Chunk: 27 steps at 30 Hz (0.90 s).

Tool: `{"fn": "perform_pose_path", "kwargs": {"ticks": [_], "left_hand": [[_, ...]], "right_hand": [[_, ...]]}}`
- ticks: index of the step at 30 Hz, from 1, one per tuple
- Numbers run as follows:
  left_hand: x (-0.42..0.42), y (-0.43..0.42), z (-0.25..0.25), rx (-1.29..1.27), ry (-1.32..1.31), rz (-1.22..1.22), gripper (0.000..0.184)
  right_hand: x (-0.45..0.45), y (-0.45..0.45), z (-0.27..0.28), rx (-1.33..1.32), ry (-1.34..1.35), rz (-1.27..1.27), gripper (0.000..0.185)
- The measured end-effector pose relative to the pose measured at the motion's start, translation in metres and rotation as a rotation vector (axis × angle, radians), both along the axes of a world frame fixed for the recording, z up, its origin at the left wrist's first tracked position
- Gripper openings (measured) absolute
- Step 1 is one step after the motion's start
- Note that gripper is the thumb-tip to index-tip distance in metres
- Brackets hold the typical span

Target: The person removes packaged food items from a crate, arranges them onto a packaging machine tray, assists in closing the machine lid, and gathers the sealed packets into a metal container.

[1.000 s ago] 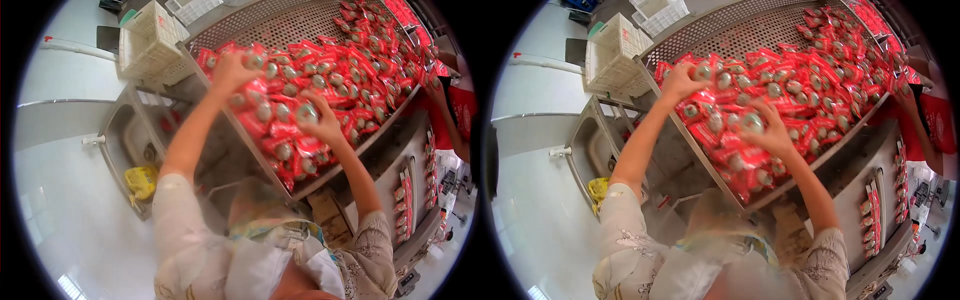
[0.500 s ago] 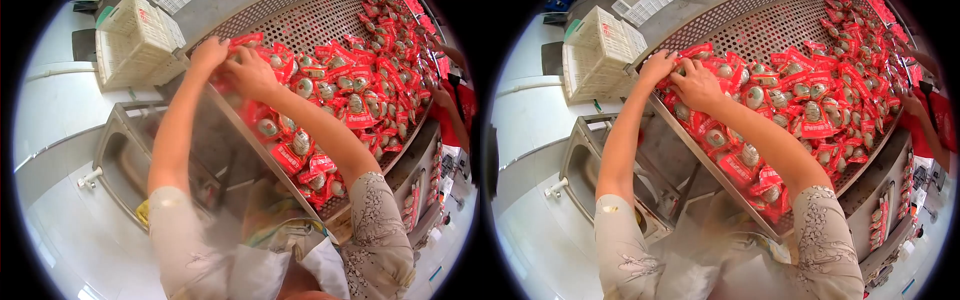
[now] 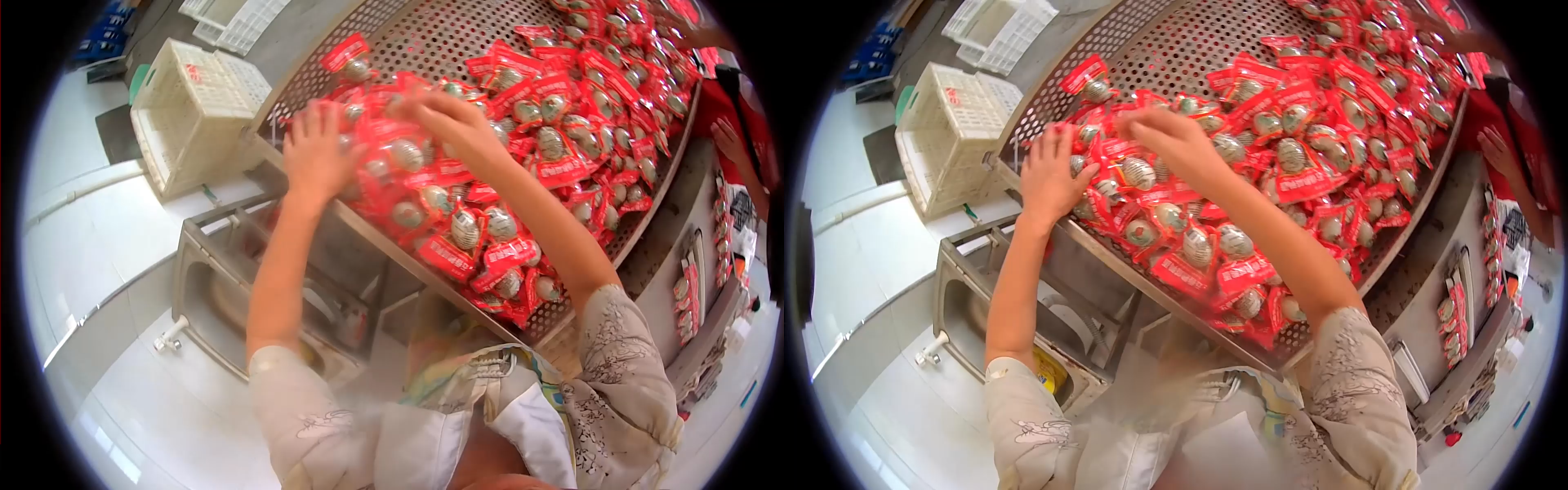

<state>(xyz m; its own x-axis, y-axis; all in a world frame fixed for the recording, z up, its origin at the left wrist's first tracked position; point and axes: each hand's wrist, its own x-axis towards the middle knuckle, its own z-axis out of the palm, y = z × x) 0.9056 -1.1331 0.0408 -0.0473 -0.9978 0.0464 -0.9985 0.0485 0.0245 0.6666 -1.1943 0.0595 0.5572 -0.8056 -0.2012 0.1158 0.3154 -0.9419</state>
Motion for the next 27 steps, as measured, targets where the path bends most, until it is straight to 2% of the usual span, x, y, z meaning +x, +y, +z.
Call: {"fn": "perform_pose_path", "kwargs": {"ticks": [1,2,3,4,5,6,7,8,10,11,13,15,16,18,19,20,21,22,24,26,27], "left_hand": [[-0.007,-0.003,0.004,0.079,-0.116,0.064,0.082],[-0.005,-0.011,0.010,0.288,-0.100,0.182,0.097],[0.004,-0.014,0.001,0.332,-0.152,0.230,0.100],[-0.003,-0.021,0.023,0.531,-0.137,0.268,0.102],[0.010,-0.018,0.000,0.454,-0.205,0.214,0.102],[0.014,-0.023,-0.003,0.481,-0.226,0.182,0.099],[-0.005,-0.036,0.021,0.665,-0.370,0.152,0.097],[-0.002,-0.042,0.019,0.744,-0.345,0.087,0.097],[0.013,-0.044,-0.001,0.817,-0.351,0.111,0.094],[-0.005,-0.043,0.011,0.839,-0.442,0.199,0.094],[-0.009,-0.041,0.006,0.729,-0.618,0.272,0.085],[-0.080,-0.041,0.042,0.595,-0.517,0.428,0.069],[-0.112,-0.044,0.044,0.386,-0.368,0.269,0.063],[-0.167,-0.043,0.047,-0.021,-0.068,-0.038,0.051],[-0.235,-0.035,0.060,-0.104,0.119,-0.192,0.046],[-0.304,-0.027,0.073,-0.162,0.288,-0.361,0.042],[-0.381,-0.007,0.086,-0.195,0.387,-0.549,0.043],[-0.451,0.015,0.095,0.006,0.656,-0.542,0.046],[-0.563,0.048,0.092,-0.003,0.624,-0.856,0.060],[-0.655,0.079,0.075,0.116,0.690,-1.002,0.077],[-0.667,0.082,0.075,0.111,0.683,-1.000,0.077]], "right_hand": [[-0.033,0.012,-0.001,0.005,0.108,-0.009,0.026],[-0.067,0.028,0.001,0.020,0.106,-0.040,0.025],[-0.098,0.048,0.004,0.037,0.103,-0.081,0.024],[-0.127,0.068,0.011,0.085,0.109,-0.106,0.023],[-0.157,0.088,0.019,0.127,0.126,-0.153,0.023],[-0.183,0.106,0.025,0.150,0.136,-0.156,0.022],[-0.208,0.124,0.036,0.137,0.263,-0.181,0.022],[-0.231,0.142,0.045,0.053,0.357,-0.191,0.025],[-0.273,0.180,0.065,0.205,0.276,-0.300,0.024],[-0.296,0.202,0.051,0.153,0.252,-0.374,0.024],[-0.356,0.226,0.059,-0.176,0.434,-0.498,0.027],[-0.426,0.244,0.067,-0.352,0.594,-0.745,0.027],[-0.468,0.253,0.059,-0.543,0.830,-0.895,0.030],[-0.557,0.274,0.048,-0.597,1.100,-1.237,0.037],[-0.605,0.286,0.061,-0.552,1.092,-1.281,0.045],[-0.660,0.305,0.043,-0.704,1.466,-1.372,0.050],[-0.712,0.321,0.032,-0.772,1.536,-1.476,0.058],[-0.759,0.342,0.021,-0.722,1.657,-1.529,0.067],[-0.840,0.377,-0.007,-0.305,2.090,-1.611,0.083],[-0.888,0.397,-0.018,-0.104,1.737,-1.588,0.085],[-0.904,0.402,-0.019,-0.015,1.562,-1.561,0.086]]}}
